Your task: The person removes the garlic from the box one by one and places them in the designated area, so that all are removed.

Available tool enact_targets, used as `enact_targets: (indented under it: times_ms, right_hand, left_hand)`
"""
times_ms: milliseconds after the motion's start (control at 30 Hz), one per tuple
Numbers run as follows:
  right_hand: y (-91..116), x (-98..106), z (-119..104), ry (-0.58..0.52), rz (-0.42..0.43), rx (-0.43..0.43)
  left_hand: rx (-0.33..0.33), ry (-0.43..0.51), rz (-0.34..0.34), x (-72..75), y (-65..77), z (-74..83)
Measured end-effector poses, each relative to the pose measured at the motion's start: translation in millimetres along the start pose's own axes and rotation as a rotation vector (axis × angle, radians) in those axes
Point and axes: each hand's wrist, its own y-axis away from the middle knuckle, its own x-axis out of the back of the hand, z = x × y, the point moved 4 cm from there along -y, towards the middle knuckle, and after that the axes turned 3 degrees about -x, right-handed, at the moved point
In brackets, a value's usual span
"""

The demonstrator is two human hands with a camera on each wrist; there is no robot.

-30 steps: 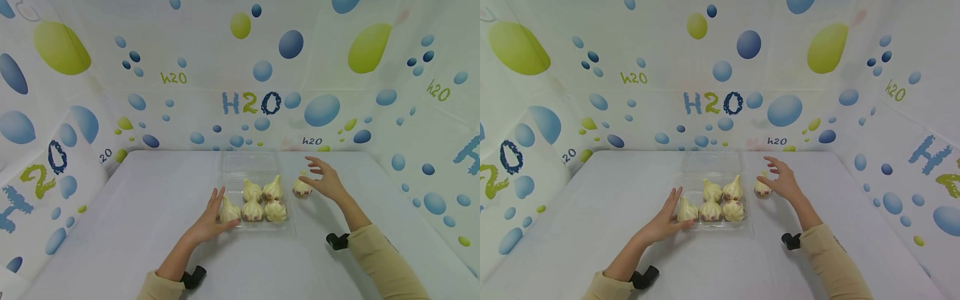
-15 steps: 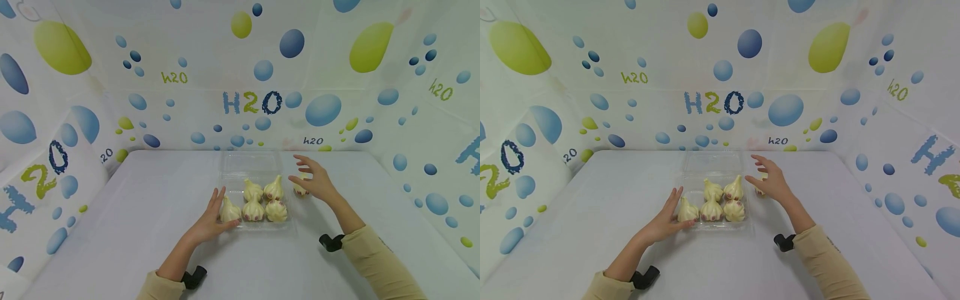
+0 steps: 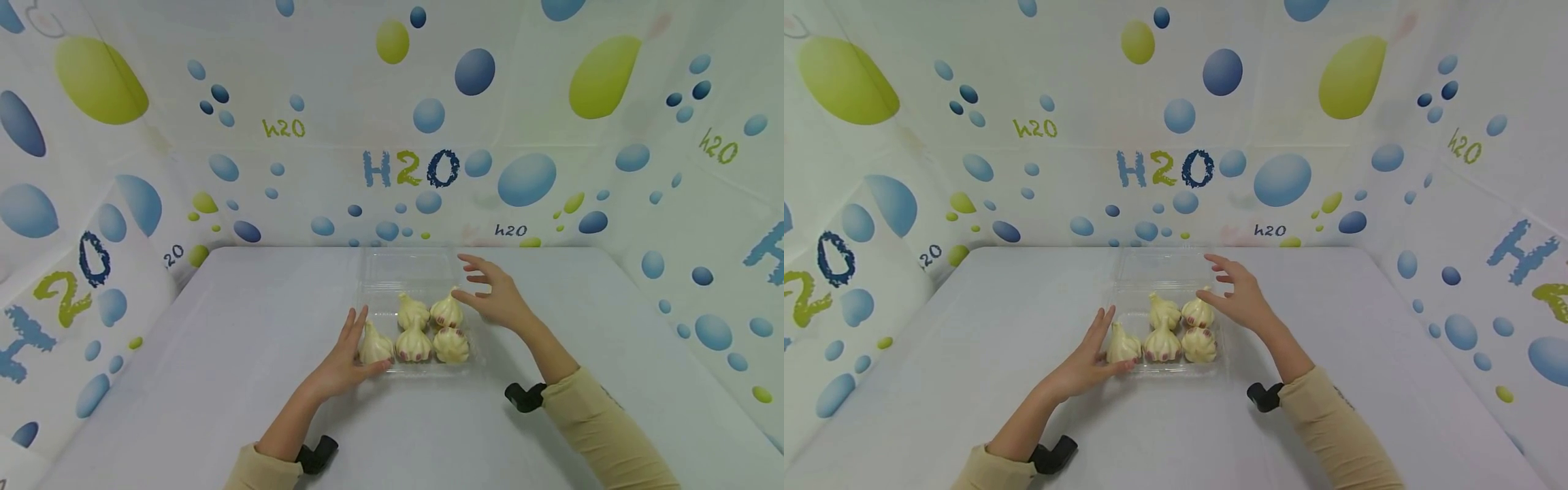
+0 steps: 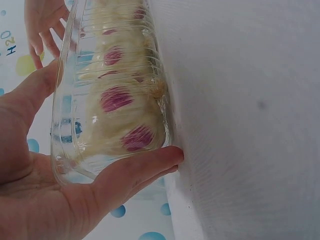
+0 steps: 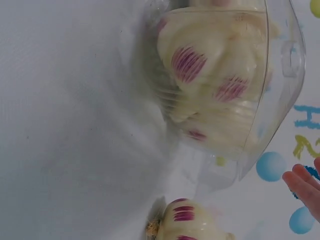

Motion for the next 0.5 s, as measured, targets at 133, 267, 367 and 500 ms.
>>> enact_targets:
  times_ms: [133, 267, 367, 500]
  right_hand:
    - [-2, -5, -2, -0.012, -0.022, -0.010]
    - [-3, -10, -3, -0.020, -0.037, -0.009]
    - [-5, -15, -5, -0.035, -0.051, 0.007]
    - [-6, -23, -8, -0.056, -0.066, 0.018]
  left_hand:
    - [-0.001, 0.000, -0.004, -0.6, 0.4, -1.2]
    - [-0.004, 0.000, -0.006, -1.0, 0.1, -1.5]
    - [-0.008, 0.002, -0.001, -0.8, -0.1, -1.5]
    - [-0.013, 0.000, 0.000, -0.4, 0.4, -2.2]
